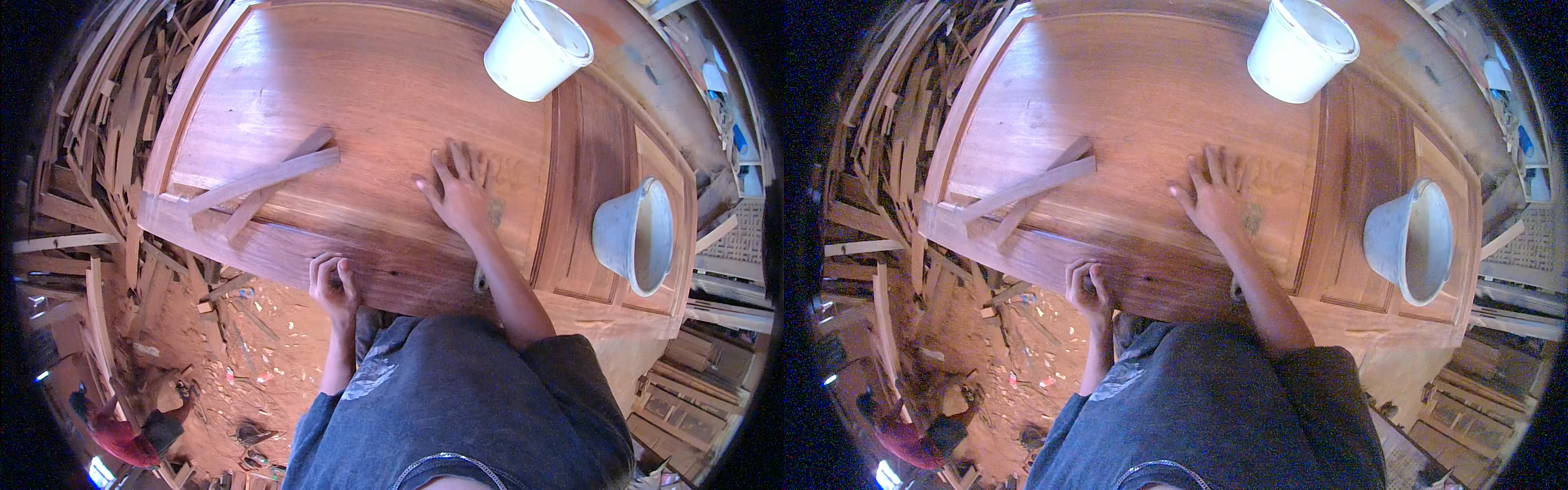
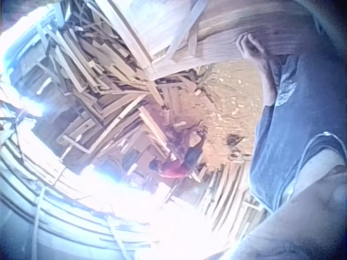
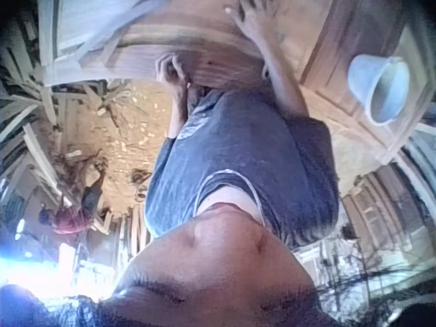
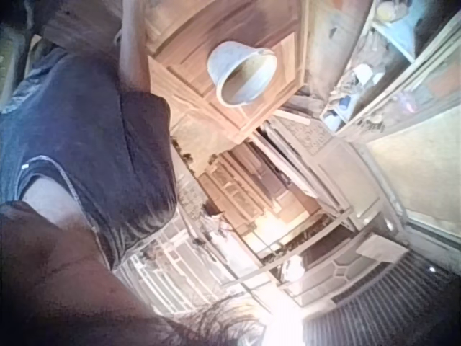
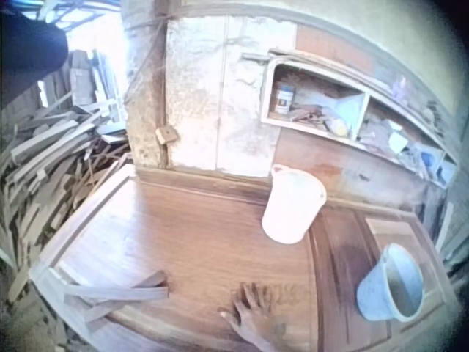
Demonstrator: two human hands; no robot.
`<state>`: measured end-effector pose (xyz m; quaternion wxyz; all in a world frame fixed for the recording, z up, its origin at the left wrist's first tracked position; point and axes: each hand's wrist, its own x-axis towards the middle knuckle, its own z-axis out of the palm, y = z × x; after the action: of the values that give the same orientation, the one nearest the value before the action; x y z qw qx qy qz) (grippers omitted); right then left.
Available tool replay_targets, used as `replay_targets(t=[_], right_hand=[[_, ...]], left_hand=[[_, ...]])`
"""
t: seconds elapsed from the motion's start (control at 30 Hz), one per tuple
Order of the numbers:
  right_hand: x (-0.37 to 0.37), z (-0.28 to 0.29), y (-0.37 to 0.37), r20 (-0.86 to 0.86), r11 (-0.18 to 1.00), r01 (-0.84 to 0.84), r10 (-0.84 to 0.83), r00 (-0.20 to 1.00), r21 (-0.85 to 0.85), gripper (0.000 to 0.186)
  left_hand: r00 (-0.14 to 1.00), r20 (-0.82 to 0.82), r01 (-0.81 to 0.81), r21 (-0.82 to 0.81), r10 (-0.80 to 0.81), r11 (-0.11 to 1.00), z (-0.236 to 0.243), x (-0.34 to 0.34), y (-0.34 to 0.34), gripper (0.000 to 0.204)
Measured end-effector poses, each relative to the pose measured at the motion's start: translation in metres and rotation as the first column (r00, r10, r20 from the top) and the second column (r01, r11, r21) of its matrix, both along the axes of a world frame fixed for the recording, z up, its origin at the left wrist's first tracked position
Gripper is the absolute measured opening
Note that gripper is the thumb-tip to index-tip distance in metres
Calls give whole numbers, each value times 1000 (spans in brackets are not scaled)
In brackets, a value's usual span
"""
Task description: The person scrapes the surface of a wooden door using a putty knife. They apply glue from a small tube into the joints and cracks of the wood and spread it with the tool.
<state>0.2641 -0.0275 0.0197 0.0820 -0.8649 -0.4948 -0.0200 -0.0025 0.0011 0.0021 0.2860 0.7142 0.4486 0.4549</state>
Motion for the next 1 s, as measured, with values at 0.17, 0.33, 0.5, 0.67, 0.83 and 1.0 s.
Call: replay_targets(t=[0.17,0.33,0.5,0.67,0.83,1.0], right_hand=[[12,-9,13,-51,997,52,-49,998,50,63],[8,-8,1,-108,999,-19,24,994,45,61],[3,-5,14,-69,994,-56,63,996,91,59],[-1,14,14,-19,997,40,-41,999,-66,59],[-3,-5,28,-44,993,-81,85,995,86,61],[-9,-2,19,22,999,-17,16,1000,33,64]], left_hand=[[1000,20,8,19,-8,1000,4,2,1,14],[999,43,-16,28,14,999,0,1,0,14],[998,56,-6,26,4,1000,1,1,0,13],[999,41,3,-22,-2,1000,2,-1,-1,12],[999,36,27,9,-27,1000,1,-2,0,12],[999,34,13,-4,-13,1000,3,-1,-1,12]])
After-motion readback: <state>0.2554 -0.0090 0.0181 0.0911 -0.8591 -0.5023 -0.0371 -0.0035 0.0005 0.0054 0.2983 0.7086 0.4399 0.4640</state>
